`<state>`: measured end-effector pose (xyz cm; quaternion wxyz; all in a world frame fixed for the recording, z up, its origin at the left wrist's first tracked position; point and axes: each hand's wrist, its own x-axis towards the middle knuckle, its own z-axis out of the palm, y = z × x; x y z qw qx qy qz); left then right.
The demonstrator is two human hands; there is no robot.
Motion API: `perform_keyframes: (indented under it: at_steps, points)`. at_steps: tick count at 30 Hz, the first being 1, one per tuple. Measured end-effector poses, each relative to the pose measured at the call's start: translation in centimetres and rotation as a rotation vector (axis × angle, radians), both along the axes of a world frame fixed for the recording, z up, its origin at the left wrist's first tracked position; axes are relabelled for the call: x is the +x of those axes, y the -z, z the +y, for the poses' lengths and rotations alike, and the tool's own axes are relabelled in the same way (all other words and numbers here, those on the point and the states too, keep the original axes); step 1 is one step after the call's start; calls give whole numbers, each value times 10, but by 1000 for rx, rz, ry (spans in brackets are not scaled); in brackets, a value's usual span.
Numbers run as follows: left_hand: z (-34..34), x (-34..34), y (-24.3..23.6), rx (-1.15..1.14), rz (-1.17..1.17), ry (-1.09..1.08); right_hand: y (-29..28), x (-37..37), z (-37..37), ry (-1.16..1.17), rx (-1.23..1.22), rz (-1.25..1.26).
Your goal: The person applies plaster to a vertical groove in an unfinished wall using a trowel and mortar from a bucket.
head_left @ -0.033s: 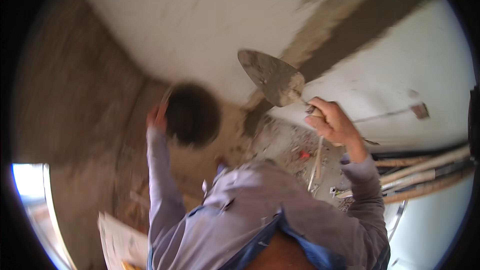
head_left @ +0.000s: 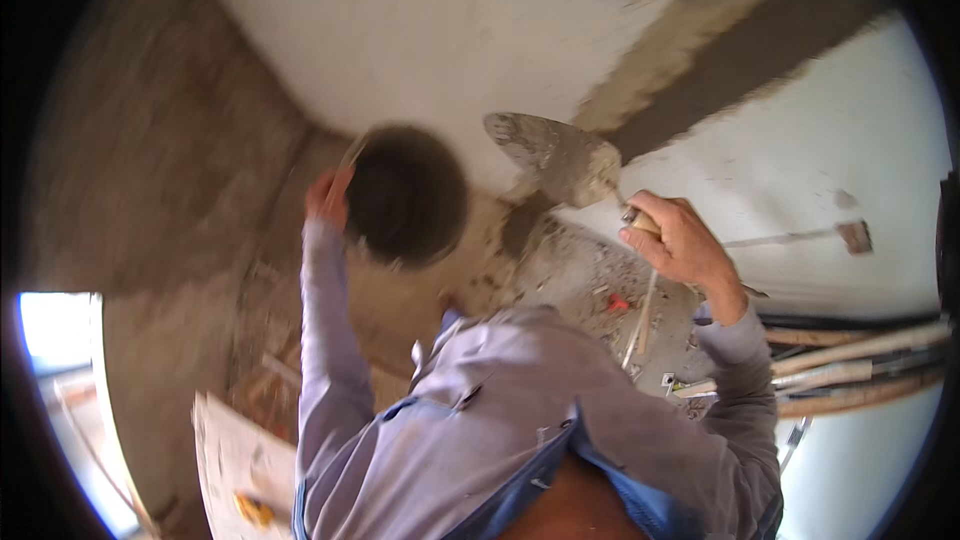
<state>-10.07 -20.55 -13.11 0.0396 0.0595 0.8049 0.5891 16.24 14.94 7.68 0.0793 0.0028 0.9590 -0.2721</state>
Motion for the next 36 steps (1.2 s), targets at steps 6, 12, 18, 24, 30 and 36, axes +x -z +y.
perform_keyframes:
  at_steps: [6,12,18,24,30,36]
  points:
    - [45,28,-117,-52,106,190,8,-21,-8,-232,476,233]
    - [94,73,-161,-206,143,228,20,-45,-25,-445,931,505]
    - [94,128,-160,-291,264,182,4,8,11,-508,887,412]
    - [55,159,-172,-131,163,92,29,60,68,-476,952,535]
    - [45,208,-170,-157,175,-72,59,71,43,-584,942,585]
    - [28,258,-132,-88,217,-184,100,89,-8,-687,461,260]
